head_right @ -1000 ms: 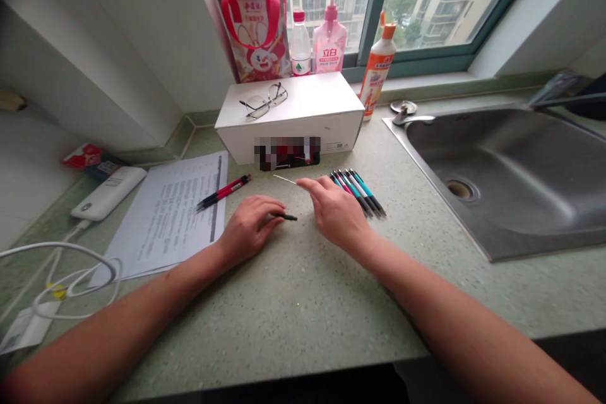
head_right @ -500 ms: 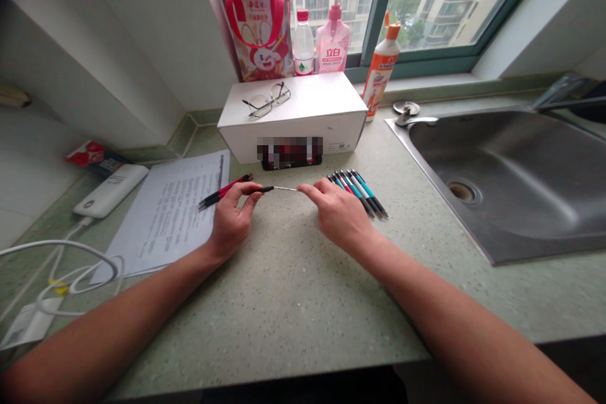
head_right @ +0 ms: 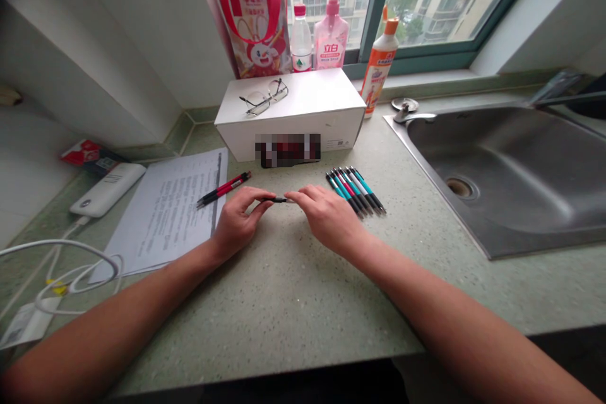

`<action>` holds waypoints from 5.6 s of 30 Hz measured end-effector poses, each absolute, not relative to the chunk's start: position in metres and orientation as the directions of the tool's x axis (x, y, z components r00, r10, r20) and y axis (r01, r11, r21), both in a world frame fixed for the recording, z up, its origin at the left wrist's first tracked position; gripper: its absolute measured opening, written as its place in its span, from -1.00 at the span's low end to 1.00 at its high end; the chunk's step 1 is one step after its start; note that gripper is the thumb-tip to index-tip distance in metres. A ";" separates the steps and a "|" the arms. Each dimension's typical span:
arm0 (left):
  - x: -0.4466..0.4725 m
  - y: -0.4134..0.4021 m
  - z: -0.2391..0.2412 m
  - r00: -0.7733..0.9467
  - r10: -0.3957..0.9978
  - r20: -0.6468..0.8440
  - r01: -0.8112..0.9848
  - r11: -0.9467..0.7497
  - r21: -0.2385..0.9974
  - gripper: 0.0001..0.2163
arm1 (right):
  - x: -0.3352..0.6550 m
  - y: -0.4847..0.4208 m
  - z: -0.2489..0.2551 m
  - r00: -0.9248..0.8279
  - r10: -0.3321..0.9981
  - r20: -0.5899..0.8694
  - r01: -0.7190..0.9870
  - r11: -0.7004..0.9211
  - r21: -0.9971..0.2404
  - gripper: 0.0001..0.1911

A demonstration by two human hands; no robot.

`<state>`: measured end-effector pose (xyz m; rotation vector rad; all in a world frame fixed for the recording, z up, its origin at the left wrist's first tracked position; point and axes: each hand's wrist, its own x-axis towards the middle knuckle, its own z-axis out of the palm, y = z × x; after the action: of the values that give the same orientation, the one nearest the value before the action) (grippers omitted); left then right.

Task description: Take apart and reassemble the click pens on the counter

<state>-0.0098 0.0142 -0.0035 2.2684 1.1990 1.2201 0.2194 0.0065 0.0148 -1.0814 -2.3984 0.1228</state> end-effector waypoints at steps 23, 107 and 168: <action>-0.011 0.014 -0.004 0.263 0.808 0.527 0.454 -0.586 0.671 -0.87 | 0.217 0.006 0.006 -0.502 0.785 0.363 0.613 0.619 -0.492 -0.74; -0.009 0.006 0.001 0.401 0.651 0.644 0.481 -0.748 0.457 -0.97 | 0.222 0.013 0.022 -0.371 0.928 0.021 0.200 0.102 -0.975 -0.59; -0.006 0.006 0.001 0.406 0.646 0.646 0.484 -0.752 0.448 -0.93 | 0.207 0.006 0.023 -0.366 0.928 -0.061 -0.155 -0.125 -0.980 -0.36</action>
<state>-0.0060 0.0058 0.0008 2.4696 1.0059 1.2646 0.2073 0.0058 0.0232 -0.9466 -1.2869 1.6265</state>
